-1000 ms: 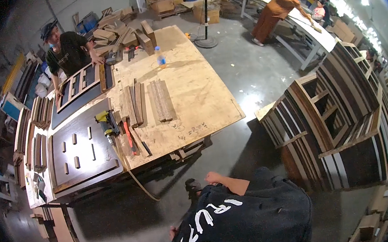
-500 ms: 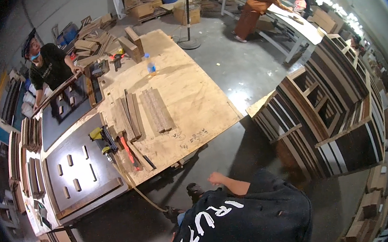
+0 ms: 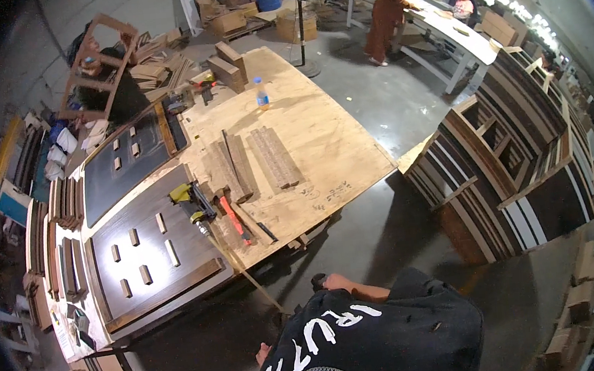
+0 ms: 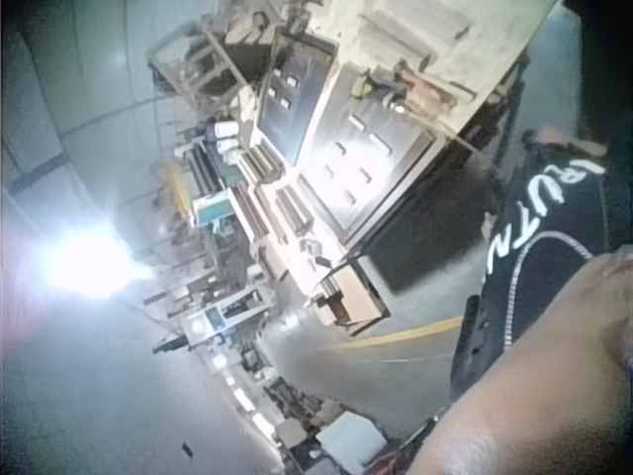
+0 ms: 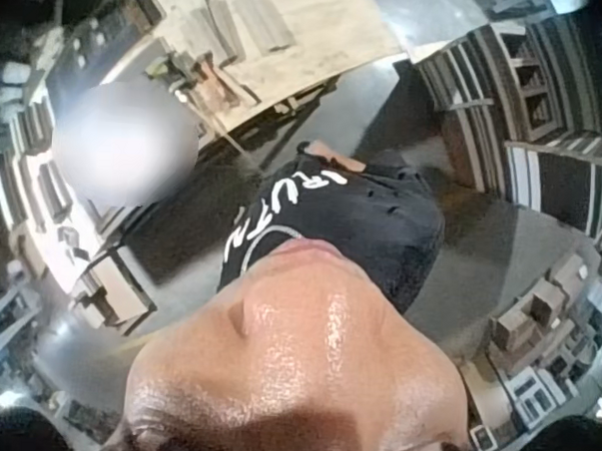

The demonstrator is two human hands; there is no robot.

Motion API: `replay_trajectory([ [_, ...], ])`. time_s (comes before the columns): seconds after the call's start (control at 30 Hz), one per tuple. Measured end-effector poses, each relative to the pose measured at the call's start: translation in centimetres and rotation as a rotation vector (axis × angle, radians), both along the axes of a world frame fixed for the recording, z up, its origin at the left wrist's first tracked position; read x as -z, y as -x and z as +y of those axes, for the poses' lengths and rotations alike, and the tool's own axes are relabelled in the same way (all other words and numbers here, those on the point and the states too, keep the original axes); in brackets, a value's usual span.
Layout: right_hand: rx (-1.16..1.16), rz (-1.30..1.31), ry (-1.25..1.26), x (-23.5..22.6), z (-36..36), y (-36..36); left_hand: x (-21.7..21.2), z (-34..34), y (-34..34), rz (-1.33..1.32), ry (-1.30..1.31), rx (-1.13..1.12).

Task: Assembling a wooden frame by placing slats into a pre-cut panel and securing them with a nail gun.

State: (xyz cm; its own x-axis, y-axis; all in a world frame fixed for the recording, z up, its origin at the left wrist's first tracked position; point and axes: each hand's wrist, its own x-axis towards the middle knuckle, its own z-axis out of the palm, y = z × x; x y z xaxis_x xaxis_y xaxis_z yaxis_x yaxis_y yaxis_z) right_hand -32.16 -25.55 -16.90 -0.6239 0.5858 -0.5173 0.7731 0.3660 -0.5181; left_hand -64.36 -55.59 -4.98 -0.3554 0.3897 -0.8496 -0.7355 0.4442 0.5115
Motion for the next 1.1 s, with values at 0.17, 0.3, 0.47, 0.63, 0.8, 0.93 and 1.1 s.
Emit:
replay_trajectory([
  [0.17, 0.044, 0.0, 0.086, -0.3, -1.2, 4.1, 0.6, -3.5, 3.9, 0.039, 0.012, 0.028],
  [0.3, 0.087, 0.035, 0.248, -5.2, -1.8, 8.1, 1.9, -8.7, 4.7, 0.068, 0.016, 0.02],
  [0.47, 0.188, 0.061, 0.228, -11.9, -1.5, 13.7, 5.8, -14.9, 7.8, 0.353, 0.142, 0.31],
  [0.63, 0.18, 0.165, 0.287, -15.1, -1.4, 17.3, 0.8, -13.0, 5.3, 0.096, 0.265, -0.106],
  [0.8, 0.1, 0.348, 0.137, -20.7, -1.1, 23.2, 0.7, -11.8, 6.2, 0.053, 0.32, -0.177],
  [0.93, 0.21, 0.519, -0.013, -24.2, 1.4, 28.0, -2.2, -7.5, 9.7, 0.078, 0.236, -0.122],
  [1.1, 0.403, 0.552, -0.242, -28.4, 6.6, 35.8, -7.1, 0.4, 18.3, 0.399, 0.247, 0.124],
])
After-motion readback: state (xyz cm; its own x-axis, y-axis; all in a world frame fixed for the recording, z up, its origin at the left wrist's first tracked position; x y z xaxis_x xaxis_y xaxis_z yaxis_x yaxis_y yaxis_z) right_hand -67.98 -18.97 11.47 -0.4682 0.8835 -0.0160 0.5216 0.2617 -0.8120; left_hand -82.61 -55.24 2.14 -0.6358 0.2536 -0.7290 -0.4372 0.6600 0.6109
